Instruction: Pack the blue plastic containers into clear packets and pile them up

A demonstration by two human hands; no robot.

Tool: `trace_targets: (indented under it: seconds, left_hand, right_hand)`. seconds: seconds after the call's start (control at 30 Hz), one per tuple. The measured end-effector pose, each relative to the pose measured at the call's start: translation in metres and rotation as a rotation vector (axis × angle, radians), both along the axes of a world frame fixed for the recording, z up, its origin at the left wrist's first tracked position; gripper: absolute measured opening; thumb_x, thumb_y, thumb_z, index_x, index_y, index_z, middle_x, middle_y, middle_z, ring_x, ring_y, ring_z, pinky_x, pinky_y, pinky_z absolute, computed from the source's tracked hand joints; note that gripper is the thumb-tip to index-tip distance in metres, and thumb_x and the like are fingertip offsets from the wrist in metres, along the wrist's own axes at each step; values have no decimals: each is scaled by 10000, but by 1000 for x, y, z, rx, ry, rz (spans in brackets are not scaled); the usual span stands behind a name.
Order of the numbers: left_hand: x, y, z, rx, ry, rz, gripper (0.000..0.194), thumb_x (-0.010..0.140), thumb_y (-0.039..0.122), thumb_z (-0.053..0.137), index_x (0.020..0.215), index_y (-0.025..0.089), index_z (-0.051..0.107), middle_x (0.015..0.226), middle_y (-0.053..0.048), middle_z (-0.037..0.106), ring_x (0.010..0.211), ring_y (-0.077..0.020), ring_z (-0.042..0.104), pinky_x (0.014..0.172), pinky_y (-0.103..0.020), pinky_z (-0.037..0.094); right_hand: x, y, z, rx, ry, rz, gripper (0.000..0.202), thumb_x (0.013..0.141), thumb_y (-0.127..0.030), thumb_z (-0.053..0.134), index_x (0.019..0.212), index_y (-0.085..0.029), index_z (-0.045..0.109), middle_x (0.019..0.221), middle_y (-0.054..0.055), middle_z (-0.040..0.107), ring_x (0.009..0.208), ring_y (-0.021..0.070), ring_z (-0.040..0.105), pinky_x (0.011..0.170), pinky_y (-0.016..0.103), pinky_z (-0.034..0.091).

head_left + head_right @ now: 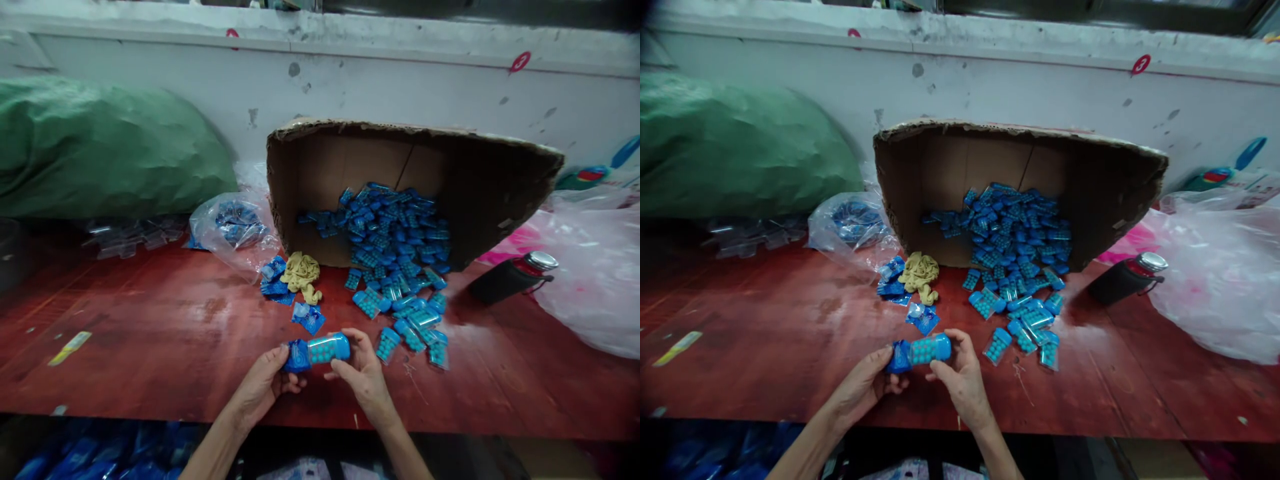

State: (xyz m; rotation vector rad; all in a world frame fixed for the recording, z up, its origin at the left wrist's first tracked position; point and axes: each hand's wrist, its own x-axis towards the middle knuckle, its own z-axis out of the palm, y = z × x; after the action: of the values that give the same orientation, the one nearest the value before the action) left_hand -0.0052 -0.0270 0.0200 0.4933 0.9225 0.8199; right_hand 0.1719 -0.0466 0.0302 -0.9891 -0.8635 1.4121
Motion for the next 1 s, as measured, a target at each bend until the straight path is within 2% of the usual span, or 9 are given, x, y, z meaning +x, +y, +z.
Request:
trace_targets:
  seconds: [0.2, 0.3, 0.57, 0.7, 0.83, 1.0]
  left_hand:
    - [2, 3, 5, 44, 74, 8, 216, 717, 353, 587, 698, 142, 545, 458, -14, 588, 471, -137, 584, 485, -223, 444]
    - [2, 2, 4, 23, 67, 18, 212, 710, 355, 594, 691, 153, 532, 447, -8, 584, 483, -148, 590, 490, -234, 445]
    - [-5, 1, 7, 70, 58, -71, 226, 737, 365, 557, 704, 142, 556, 440, -29, 595, 484, -158, 598, 537, -251, 451]
    - [-6, 3, 8, 101, 88, -110, 227, 753, 357, 535, 693, 140, 559, 458, -32, 595, 484, -151, 590, 520, -238, 437]
    - [-3, 3, 10, 161, 124, -79, 259, 753, 365, 530, 628, 138, 543, 480, -19, 582, 480, -123, 559, 524, -229, 432]
    - [-3, 4, 9, 176, 211, -66, 266, 723, 393, 560, 646, 139, 544, 471, -7, 589, 473, -114, 555, 517, -214, 432]
  right_hand:
    - [-1, -8, -1, 25, -35, -39, 407, 681, -214, 634, 1025, -265, 423, 1031, 29, 545, 843, 176, 558, 594, 298, 563]
    - [-1, -11, 0, 35, -15, -63, 398, 679, -208, 639, 1011, -272, 431, 1055, 26, 545, 852, 178, 556, 602, 299, 558]
    - [1, -10, 4, 26, 2, -11, 377, 670, -187, 642, 989, -263, 457, 1037, 24, 559, 836, 174, 557, 587, 282, 546]
    - [1, -11, 1, 32, 3, -13, 377, 676, -184, 645, 992, -271, 460, 1041, 16, 559, 827, 168, 558, 592, 282, 547]
    - [0, -15, -5, 33, 24, -26, 392, 681, -167, 642, 1003, -278, 449, 1031, 4, 561, 807, 155, 560, 593, 287, 557]
    - [-2, -17, -10, 32, 24, -76, 397, 682, -145, 640, 1008, -270, 450, 1052, 6, 554, 811, 153, 561, 606, 288, 562]
